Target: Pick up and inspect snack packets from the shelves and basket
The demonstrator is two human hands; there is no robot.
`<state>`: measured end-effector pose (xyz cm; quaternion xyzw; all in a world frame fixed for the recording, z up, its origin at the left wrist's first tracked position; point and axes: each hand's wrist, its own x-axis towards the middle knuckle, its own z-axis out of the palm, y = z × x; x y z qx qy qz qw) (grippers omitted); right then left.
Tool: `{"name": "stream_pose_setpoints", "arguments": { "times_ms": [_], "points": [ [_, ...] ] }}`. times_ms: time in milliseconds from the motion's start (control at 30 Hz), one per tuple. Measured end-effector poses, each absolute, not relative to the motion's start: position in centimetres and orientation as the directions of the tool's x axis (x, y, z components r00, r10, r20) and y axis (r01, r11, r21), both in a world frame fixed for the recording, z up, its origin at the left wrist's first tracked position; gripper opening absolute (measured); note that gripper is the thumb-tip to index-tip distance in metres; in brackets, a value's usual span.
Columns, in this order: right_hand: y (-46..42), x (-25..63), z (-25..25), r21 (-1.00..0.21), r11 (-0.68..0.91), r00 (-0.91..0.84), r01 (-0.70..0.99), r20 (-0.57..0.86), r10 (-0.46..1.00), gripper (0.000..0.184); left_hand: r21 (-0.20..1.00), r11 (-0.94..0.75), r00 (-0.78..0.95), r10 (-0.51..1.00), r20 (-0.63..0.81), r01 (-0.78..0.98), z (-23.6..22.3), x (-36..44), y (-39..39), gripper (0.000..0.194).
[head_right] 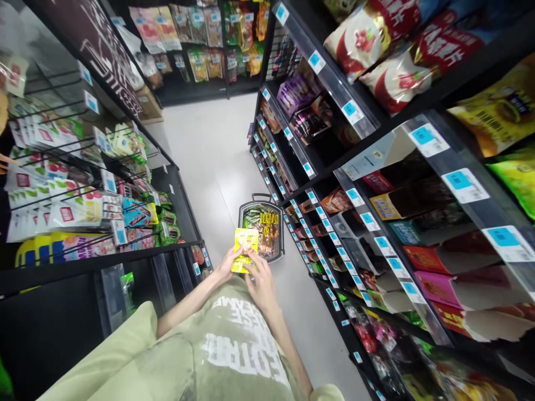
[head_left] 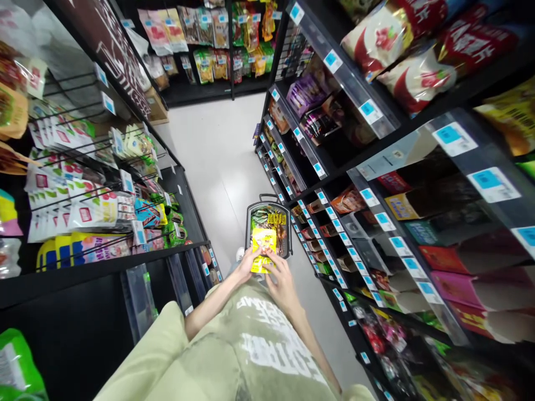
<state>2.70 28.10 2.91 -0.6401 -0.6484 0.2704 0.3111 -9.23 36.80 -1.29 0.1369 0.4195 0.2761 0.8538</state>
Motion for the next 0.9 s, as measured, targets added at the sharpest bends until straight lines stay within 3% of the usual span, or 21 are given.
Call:
{"name": "stream_pose_setpoints", "arguments": {
  "times_ms": [133,300,400,500,700,900],
  "points": [
    [28.8,1.9,3.0,-0.771,-0.037,0.055,0.636,-0.002,0.998,0.035,0.579,0.774,0.436,0.627,-0.645,-0.256,-2.4,-9.3,37.3,0.053],
    [29.1,1.9,2.5,-0.863,-0.261,0.245,0.433,-0.166,0.955,0.061,0.681,0.720,0.560,0.622,-0.547,-0.134,-3.7,-9.3,37.4,0.073],
    [29.3,2.6,1.5,-0.907,-0.338,0.361,0.250,-0.236,0.902,0.058,0.840,0.543,0.650,0.638,-0.412,-0.001,-3.9,-9.7,37.7,0.065],
    [29.5,3.7,0.8,-0.914,-0.398,0.336,0.081,-0.351,0.874,0.048,0.942,0.292,0.679,0.658,-0.325,0.169,-3.9,-10.3,37.9,0.054],
    [29.7,5.9,-0.7,-0.870,-0.490,0.175,0.050,-0.475,0.862,0.031,0.918,0.037,0.689,0.648,-0.324,0.396,-4.9,-10.8,37.6,0.069],
    [30.2,10.0,-1.9,-0.828,-0.561,0.131,-0.019,-0.558,0.819,0.037,0.871,-0.227,0.733,0.651,-0.197,0.436,-6.5,-7.9,37.5,0.080]
  ]
}}
